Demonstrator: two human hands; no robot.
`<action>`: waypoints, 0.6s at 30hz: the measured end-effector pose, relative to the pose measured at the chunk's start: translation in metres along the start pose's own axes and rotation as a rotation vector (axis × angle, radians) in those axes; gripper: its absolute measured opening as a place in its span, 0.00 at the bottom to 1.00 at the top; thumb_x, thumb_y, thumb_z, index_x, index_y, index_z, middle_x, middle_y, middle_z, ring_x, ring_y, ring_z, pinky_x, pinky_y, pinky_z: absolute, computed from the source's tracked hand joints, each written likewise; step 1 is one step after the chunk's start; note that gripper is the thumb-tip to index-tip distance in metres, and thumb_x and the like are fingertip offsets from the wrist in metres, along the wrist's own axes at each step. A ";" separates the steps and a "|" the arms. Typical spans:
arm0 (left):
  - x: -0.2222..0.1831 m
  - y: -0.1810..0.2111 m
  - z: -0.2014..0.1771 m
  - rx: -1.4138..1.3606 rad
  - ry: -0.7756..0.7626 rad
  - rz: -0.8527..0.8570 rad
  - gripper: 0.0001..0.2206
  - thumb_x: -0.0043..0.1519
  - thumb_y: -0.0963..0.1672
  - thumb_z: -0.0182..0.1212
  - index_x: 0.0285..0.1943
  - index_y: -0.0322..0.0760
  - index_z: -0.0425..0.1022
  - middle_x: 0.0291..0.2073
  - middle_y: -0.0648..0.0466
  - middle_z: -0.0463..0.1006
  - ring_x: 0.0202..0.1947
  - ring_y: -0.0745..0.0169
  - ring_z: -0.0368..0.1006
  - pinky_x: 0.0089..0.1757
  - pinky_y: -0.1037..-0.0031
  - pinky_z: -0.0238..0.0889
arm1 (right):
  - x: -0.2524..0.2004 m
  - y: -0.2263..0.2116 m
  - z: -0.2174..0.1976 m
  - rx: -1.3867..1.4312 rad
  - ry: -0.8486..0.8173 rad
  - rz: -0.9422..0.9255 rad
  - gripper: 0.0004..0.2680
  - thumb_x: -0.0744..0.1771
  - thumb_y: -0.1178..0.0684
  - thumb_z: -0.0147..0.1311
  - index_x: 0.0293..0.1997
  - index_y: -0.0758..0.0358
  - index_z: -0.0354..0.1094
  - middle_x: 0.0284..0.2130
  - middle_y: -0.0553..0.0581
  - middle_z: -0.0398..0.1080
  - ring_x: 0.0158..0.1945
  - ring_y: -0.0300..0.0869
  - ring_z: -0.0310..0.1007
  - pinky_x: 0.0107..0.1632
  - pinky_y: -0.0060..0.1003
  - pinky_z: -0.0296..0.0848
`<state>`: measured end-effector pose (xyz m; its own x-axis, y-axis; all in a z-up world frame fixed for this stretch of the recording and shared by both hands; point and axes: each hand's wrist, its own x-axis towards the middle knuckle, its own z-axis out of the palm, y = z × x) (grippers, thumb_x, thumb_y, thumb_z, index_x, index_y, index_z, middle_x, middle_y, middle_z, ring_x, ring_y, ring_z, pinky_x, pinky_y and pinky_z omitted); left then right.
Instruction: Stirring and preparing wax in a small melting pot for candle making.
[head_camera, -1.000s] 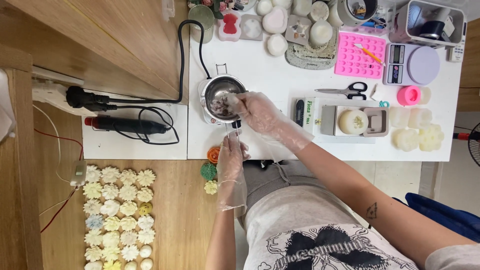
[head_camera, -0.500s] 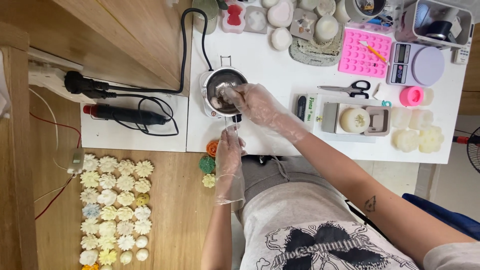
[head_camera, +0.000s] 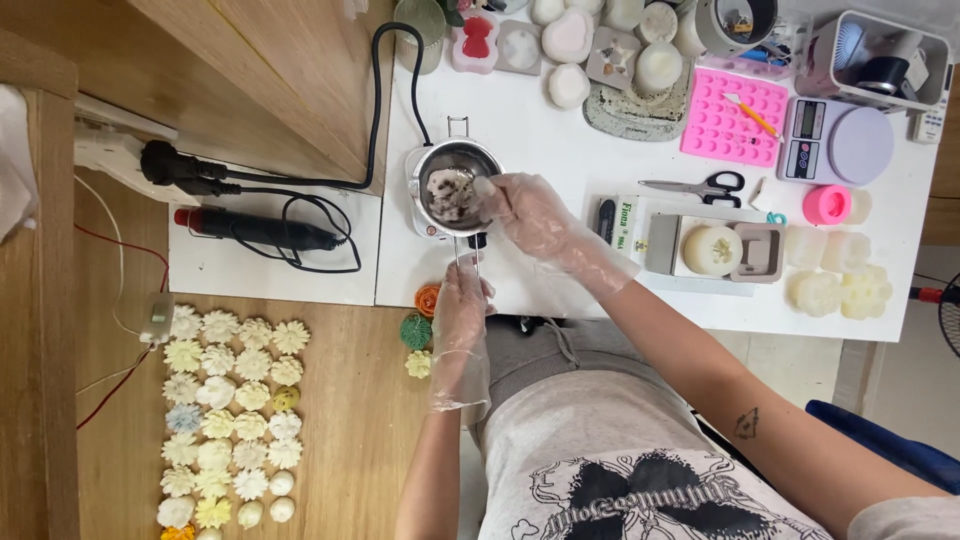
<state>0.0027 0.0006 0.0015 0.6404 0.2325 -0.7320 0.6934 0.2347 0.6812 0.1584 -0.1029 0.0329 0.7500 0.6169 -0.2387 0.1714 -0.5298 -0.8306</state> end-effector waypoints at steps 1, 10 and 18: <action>-0.001 0.000 0.001 0.004 -0.002 0.002 0.20 0.71 0.52 0.39 0.60 0.38 0.71 0.23 0.60 0.70 0.22 0.73 0.66 0.28 0.79 0.69 | 0.001 -0.012 -0.001 0.001 0.005 0.000 0.19 0.74 0.42 0.40 0.38 0.67 0.74 0.29 0.63 0.78 0.33 0.51 0.80 0.43 0.44 0.78; 0.007 -0.013 0.001 -0.057 0.011 0.013 0.19 0.72 0.52 0.40 0.60 0.39 0.71 0.22 0.60 0.69 0.21 0.74 0.64 0.28 0.80 0.66 | 0.004 -0.008 -0.002 -0.471 0.302 -0.257 0.16 0.72 0.47 0.42 0.39 0.71 0.75 0.29 0.67 0.75 0.34 0.59 0.75 0.41 0.53 0.73; 0.009 -0.019 0.008 -0.051 0.036 0.018 0.19 0.73 0.52 0.39 0.59 0.38 0.71 0.21 0.59 0.67 0.21 0.74 0.63 0.27 0.80 0.64 | 0.007 -0.042 -0.020 -0.119 0.040 -0.084 0.13 0.72 0.48 0.44 0.48 0.65 0.77 0.31 0.69 0.74 0.31 0.60 0.73 0.39 0.52 0.73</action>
<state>-0.0019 -0.0088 -0.0177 0.6396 0.2704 -0.7196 0.6639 0.2775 0.6944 0.1695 -0.0876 0.0762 0.7545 0.6393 -0.1485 0.3074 -0.5441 -0.7806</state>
